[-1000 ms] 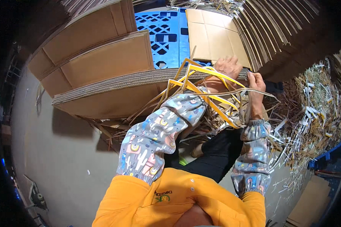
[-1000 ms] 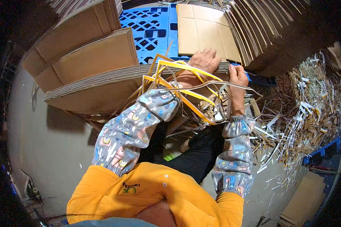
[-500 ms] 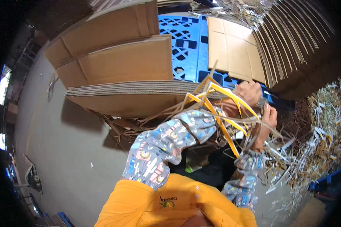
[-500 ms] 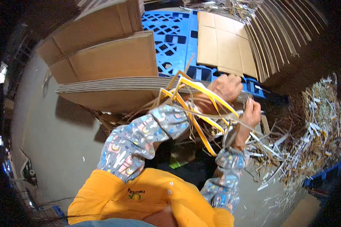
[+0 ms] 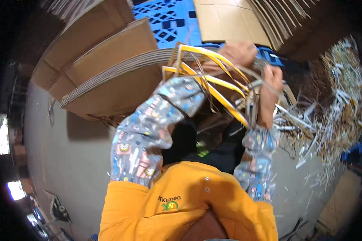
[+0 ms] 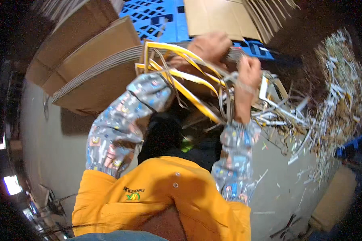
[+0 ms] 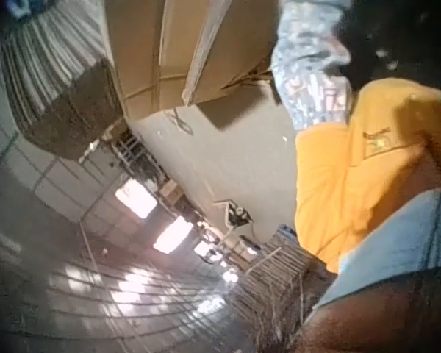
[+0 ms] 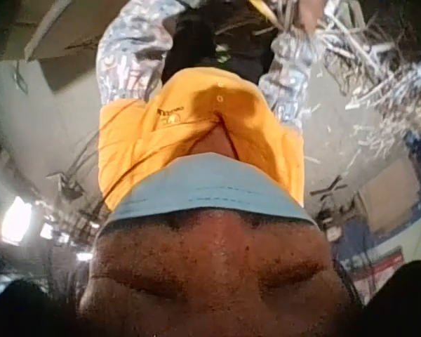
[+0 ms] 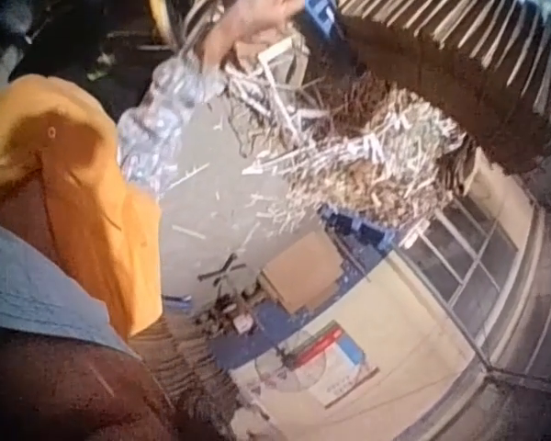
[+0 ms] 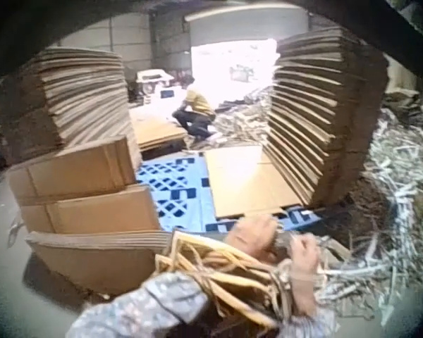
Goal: Cutting plastic straps and moving stacks of cardboard sheets onto a pallet.
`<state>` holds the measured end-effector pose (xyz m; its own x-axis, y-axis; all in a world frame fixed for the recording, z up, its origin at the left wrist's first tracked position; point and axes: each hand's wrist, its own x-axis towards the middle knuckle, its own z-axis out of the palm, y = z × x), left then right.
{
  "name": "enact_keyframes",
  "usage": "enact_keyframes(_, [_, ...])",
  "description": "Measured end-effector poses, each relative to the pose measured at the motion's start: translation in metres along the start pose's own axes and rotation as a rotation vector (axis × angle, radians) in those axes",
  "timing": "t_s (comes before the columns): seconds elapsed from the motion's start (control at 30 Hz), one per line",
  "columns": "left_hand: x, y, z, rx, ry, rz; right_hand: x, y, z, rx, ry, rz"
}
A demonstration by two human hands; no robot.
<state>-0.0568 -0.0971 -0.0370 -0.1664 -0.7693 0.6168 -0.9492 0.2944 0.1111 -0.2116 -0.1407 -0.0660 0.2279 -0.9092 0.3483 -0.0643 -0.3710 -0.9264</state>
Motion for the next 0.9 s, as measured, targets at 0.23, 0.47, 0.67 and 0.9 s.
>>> enact_keyframes(0.23, [0.008, 0.023, 0.032, 0.297, -0.067, -0.423, 0.016, 0.007, 0.006, 0.092, -0.198, 0.025])
enact_keyframes(0.47, [0.015, -0.004, 0.039, 0.322, 0.271, -0.104, 0.007, -0.002, 0.013, 0.179, -0.021, 0.062])
enact_keyframes(0.67, [0.017, -0.024, 0.037, 0.047, 0.199, 0.114, -0.027, -0.024, 0.026, 0.212, 0.019, 0.07])
enact_keyframes(0.9, [0.003, -0.036, 0.017, 0.475, 0.235, -0.104, -0.025, -0.006, 0.019, 0.289, -0.021, 0.172])
